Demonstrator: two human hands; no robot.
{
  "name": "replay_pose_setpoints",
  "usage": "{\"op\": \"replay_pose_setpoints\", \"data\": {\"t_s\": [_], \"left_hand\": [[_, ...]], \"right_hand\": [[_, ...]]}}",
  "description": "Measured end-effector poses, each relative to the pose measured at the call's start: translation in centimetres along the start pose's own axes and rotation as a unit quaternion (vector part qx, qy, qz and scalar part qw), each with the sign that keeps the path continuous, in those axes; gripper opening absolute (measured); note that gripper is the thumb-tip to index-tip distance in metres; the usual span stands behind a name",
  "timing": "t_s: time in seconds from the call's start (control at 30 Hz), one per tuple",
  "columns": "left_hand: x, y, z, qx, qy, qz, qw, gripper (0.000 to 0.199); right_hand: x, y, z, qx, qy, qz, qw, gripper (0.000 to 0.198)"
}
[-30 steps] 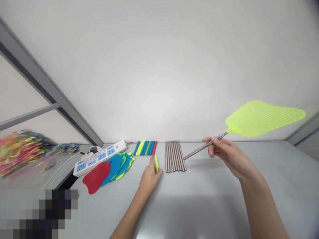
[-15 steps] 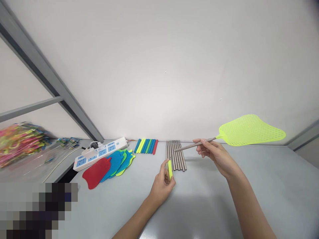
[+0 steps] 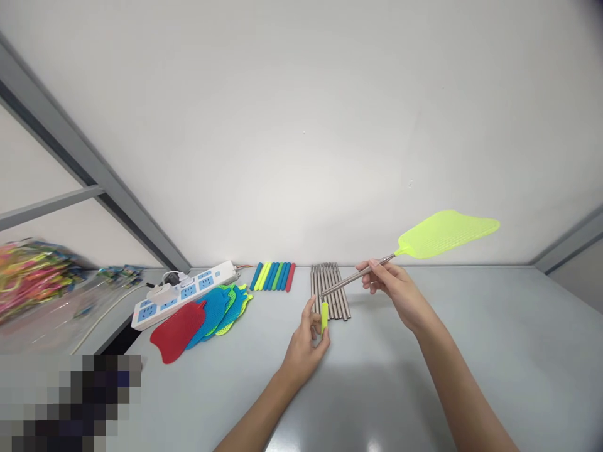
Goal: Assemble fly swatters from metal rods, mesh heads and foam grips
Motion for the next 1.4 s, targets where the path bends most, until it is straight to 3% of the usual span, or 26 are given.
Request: {"op": "replay_pose_setpoints", "data": {"t_s": [0.4, 0.8, 1.0, 1.4], "left_hand": [[-0.2, -0.5, 0.2, -0.037, -0.012, 0.032, 0.999, 0.047], [-0.2, -0.4, 0.2, -0.033, -0.022, 0.025, 0.999, 0.048], [-0.2, -0.3, -0.5, -0.039, -0.047, 0.026, 0.998, 0.043], [-0.3, -0.2, -0.3, -0.024, -0.031, 0.021, 0.999, 0.044]], "right_hand": [[-0.5, 0.8, -0.6, 0.051, 0.011, -0.043, 0.998, 0.037], [-1.4, 0.9, -1.8, 0.095, 0.018, -0.056, 0.994, 0.038], [-1.5, 1.4, -0.9, 0.068, 0.076, -0.068, 0.992, 0.034], [-1.9, 0.5, -1.6, 0.062, 0.069, -0.028, 0.995, 0.032]]}}
Point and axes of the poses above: each hand's wrist, its own x-axis away from the middle knuckle, its own y-axis out of the back of the hand, z = x × y, the point moved 7 cm from there along -x, towards the middle knuckle, and after that the axes turned 4 degrees about -x, right-handed, at the moved point
